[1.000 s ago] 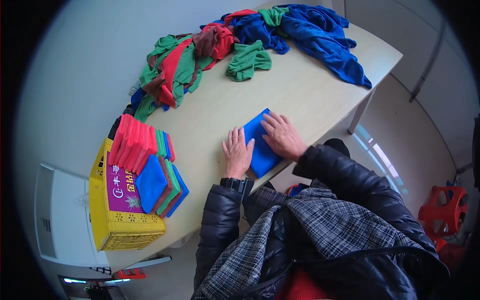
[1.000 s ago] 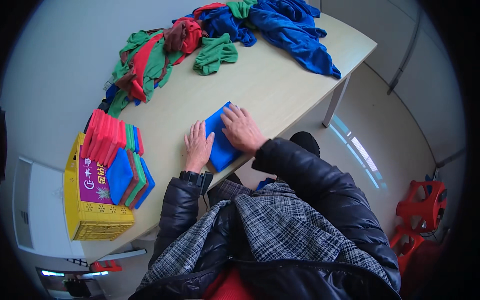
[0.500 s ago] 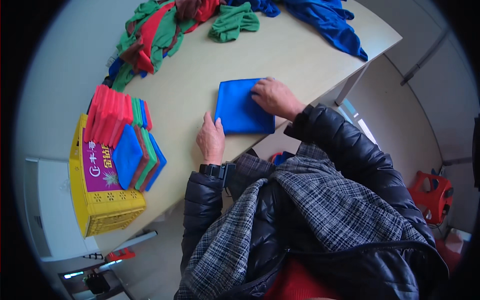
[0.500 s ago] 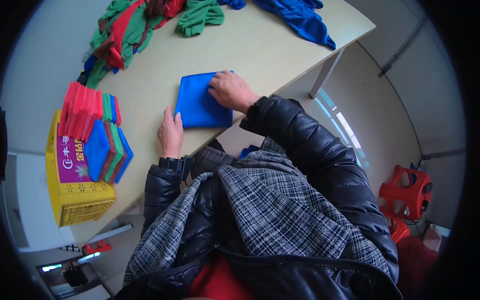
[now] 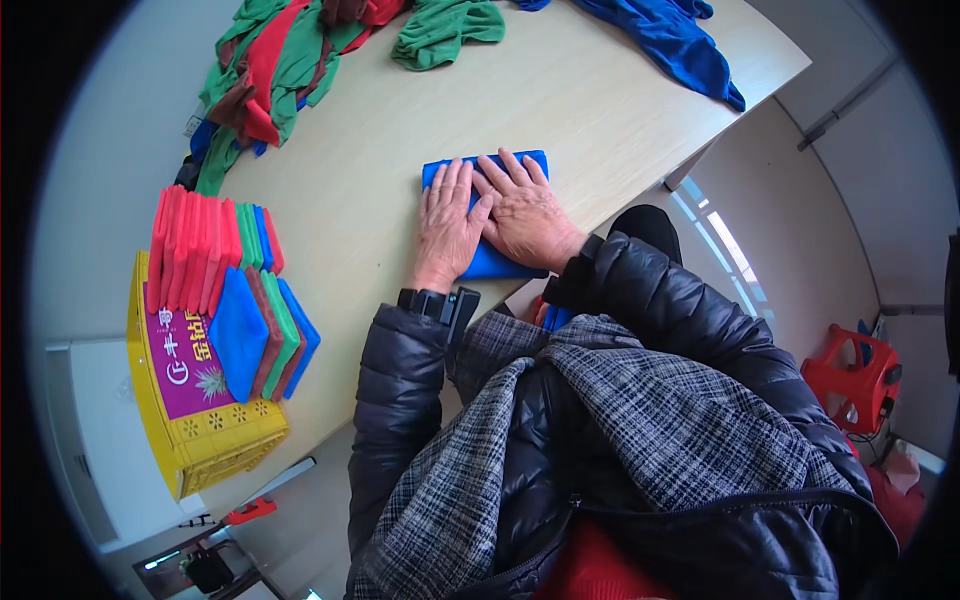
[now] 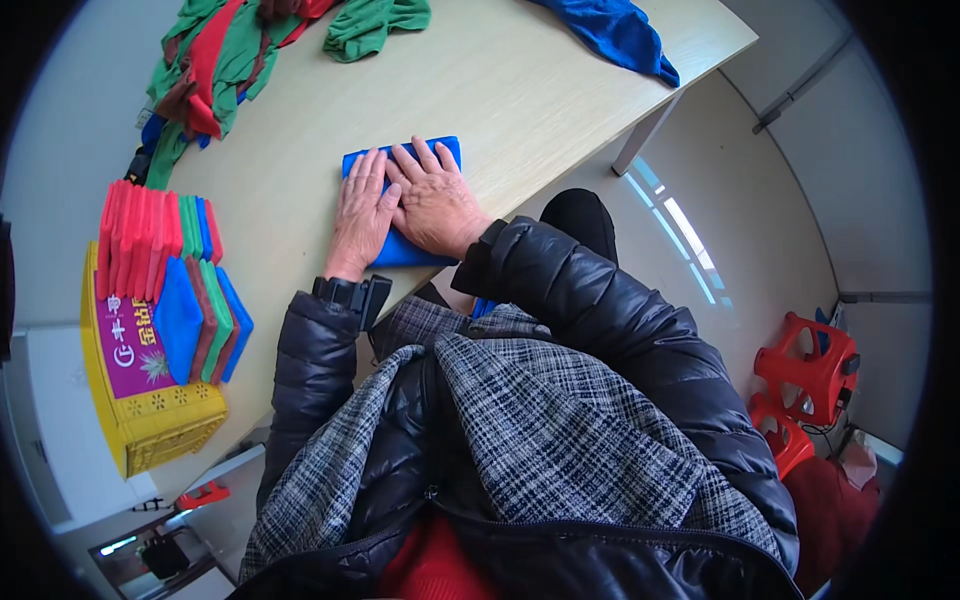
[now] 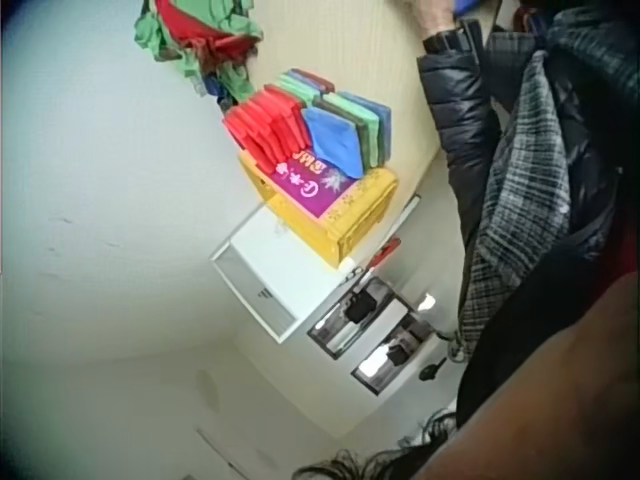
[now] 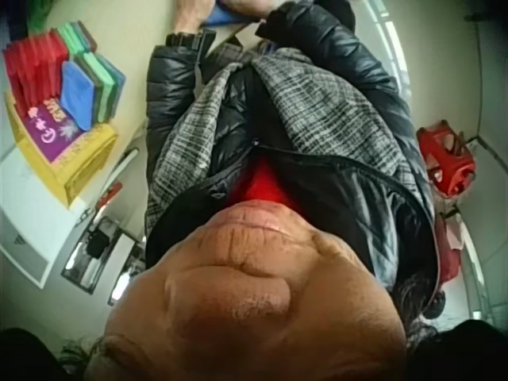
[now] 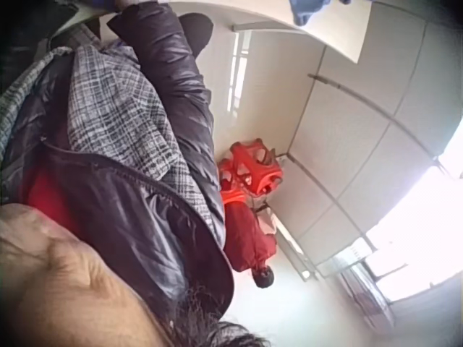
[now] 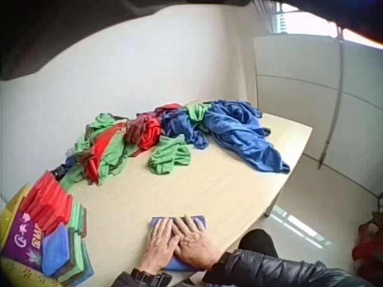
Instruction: Folding various colored cloths and fabric pieces on a table
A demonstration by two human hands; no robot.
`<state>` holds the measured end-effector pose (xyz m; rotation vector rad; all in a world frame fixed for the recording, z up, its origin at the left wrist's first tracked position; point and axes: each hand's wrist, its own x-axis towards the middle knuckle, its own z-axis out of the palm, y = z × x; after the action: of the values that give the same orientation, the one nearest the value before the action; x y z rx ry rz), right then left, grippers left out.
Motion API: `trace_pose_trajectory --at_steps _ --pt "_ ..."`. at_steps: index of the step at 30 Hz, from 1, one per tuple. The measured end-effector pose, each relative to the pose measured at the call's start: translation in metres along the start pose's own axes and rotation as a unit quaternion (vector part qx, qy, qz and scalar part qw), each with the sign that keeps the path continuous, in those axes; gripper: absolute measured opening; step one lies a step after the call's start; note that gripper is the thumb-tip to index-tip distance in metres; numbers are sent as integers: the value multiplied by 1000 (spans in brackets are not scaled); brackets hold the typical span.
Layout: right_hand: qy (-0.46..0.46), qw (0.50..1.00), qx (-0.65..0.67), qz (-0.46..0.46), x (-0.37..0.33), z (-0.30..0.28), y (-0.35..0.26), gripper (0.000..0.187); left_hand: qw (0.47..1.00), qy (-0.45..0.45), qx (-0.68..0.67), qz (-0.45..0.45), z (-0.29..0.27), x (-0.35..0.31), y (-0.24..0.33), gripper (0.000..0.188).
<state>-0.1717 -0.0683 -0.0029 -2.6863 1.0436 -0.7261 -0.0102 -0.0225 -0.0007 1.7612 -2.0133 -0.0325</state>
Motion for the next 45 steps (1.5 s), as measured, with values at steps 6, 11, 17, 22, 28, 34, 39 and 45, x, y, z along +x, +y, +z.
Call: trace_pose_trajectory --at_steps 6,11,17,22,28,34,39,45 --pt "-17 999 -6 33 12 -12 14 66 999 -11 21 -32 -5 -1 2 67" --pt "-44 998 17 43 16 -13 24 68 997 -16 46 -53 -6 -5 6 70" --pt "-34 999 4 41 15 -13 23 68 997 -7 39 -66 -5 -6 5 72" --pt "-24 998 -1 57 12 -16 28 67 992 -32 73 -97 -7 -5 7 69" --pt "-9 999 -18 35 -5 -35 3 67 991 -6 78 -111 -15 -16 13 63" --pt "-4 1000 21 -21 -21 -19 -8 66 994 -13 108 -28 -17 -14 16 55" --pt "-13 999 28 -35 -17 -19 -5 65 996 -21 63 -58 -14 -26 14 55" --pt "-42 998 39 -35 -9 -20 5 63 993 -42 57 -96 -14 -19 14 56"
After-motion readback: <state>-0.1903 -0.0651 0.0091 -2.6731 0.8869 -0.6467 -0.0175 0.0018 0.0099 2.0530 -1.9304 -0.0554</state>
